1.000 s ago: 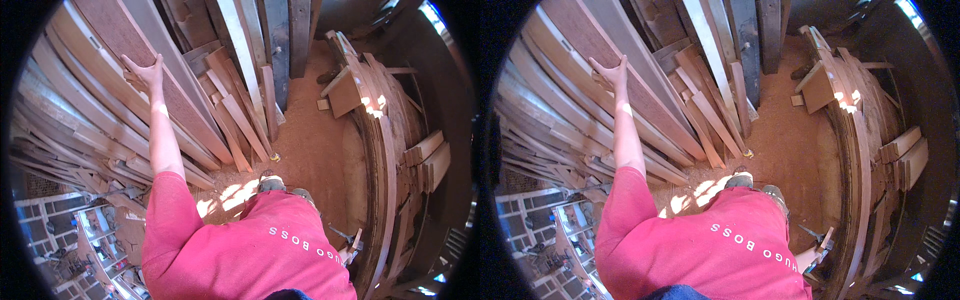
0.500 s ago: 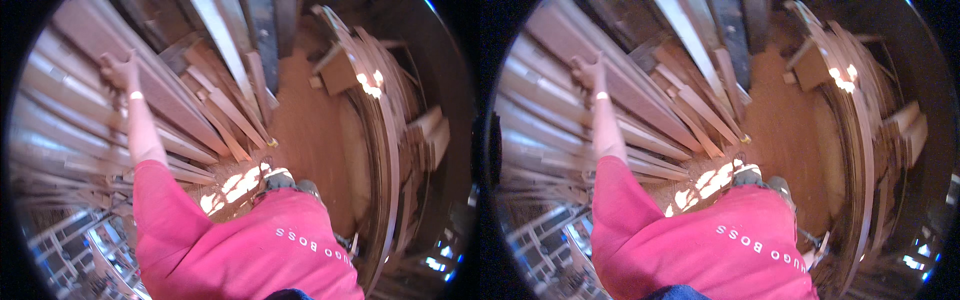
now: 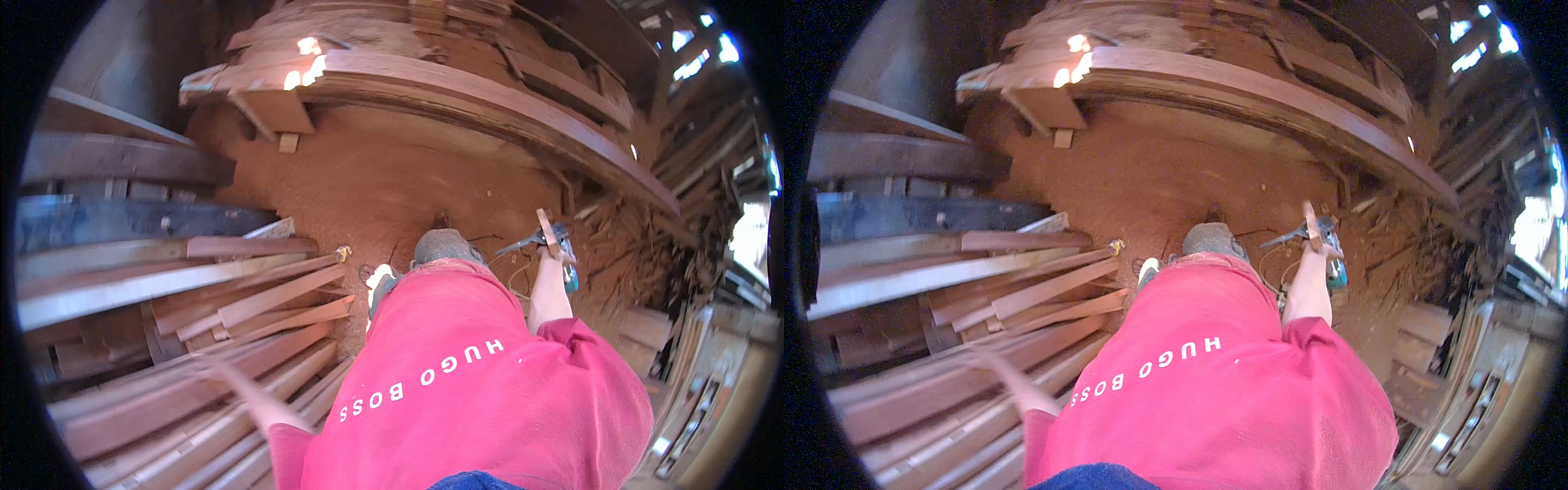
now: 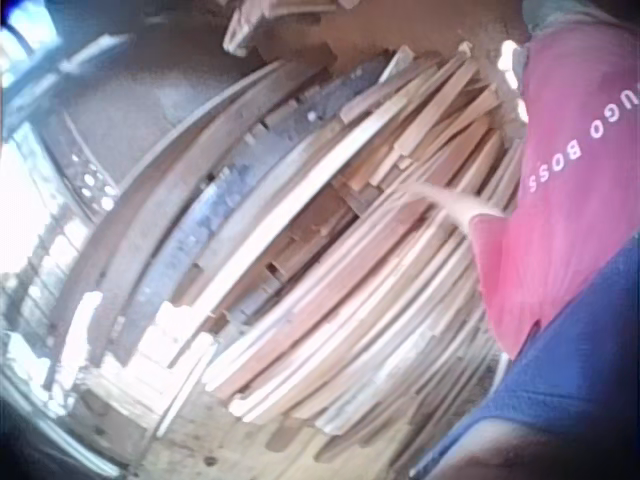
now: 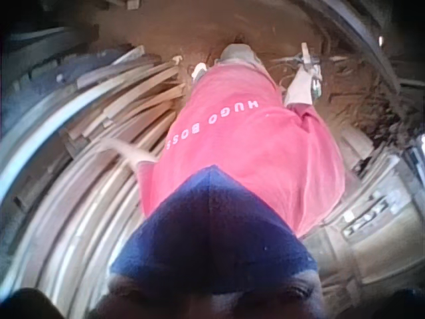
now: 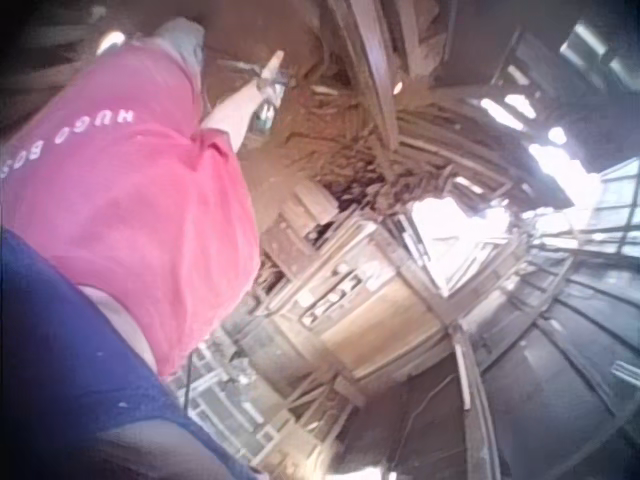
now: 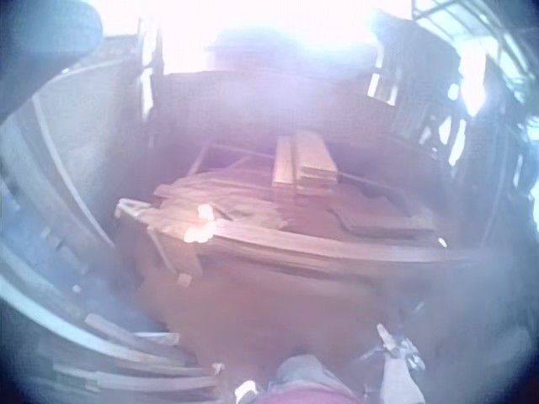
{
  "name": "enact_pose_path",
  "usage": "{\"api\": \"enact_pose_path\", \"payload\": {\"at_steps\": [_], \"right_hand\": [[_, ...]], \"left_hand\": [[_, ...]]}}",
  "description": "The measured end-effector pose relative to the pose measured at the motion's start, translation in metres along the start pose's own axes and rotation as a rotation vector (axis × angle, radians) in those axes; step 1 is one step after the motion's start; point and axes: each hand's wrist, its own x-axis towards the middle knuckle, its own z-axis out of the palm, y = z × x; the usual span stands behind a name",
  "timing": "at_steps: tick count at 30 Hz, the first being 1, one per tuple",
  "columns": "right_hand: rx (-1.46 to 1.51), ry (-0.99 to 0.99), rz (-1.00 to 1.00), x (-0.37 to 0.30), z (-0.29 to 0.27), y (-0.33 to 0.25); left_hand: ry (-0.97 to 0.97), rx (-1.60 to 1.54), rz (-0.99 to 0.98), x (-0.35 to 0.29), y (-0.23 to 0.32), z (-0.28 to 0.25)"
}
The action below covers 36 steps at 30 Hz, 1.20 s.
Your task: The person uses a trim router to edge a long wood plank, moving the tool along the length of the wood while holding the plank steady by hand.
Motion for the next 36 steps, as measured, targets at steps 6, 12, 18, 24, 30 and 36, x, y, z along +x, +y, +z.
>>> {"api": "enact_pose_path", "payload": {"at_steps": [6,12,18,24,30,36], "right_hand": [[0.193,0.004,-0.005,0.052,0.026,0.010],[0.421,-0.014,-0.133,0.132,0.063,-0.053],[0.690,-0.118,-0.179,0.185,0.108,-0.086],[0.995,-0.313,-0.332,0.152,0.107,-0.142],[1.071,-0.517,-0.656,0.087,0.127,-0.149],[1.100,-0.499,-0.954,0.049,0.133,-0.144]], "left_hand": [[-1.590,-0.644,-0.159,-0.405,0.189,-0.012],[-1.829,-0.392,0.550,-0.415,0.354,0.000],[-1.498,-0.695,0.552,-0.361,0.528,0.062],[-1.346,-0.949,1.299,-0.474,0.833,-0.058],[-1.345,-0.948,1.991,-0.624,0.984,-0.169],[-1.044,-0.717,2.225,-0.731,1.055,-0.229]]}}
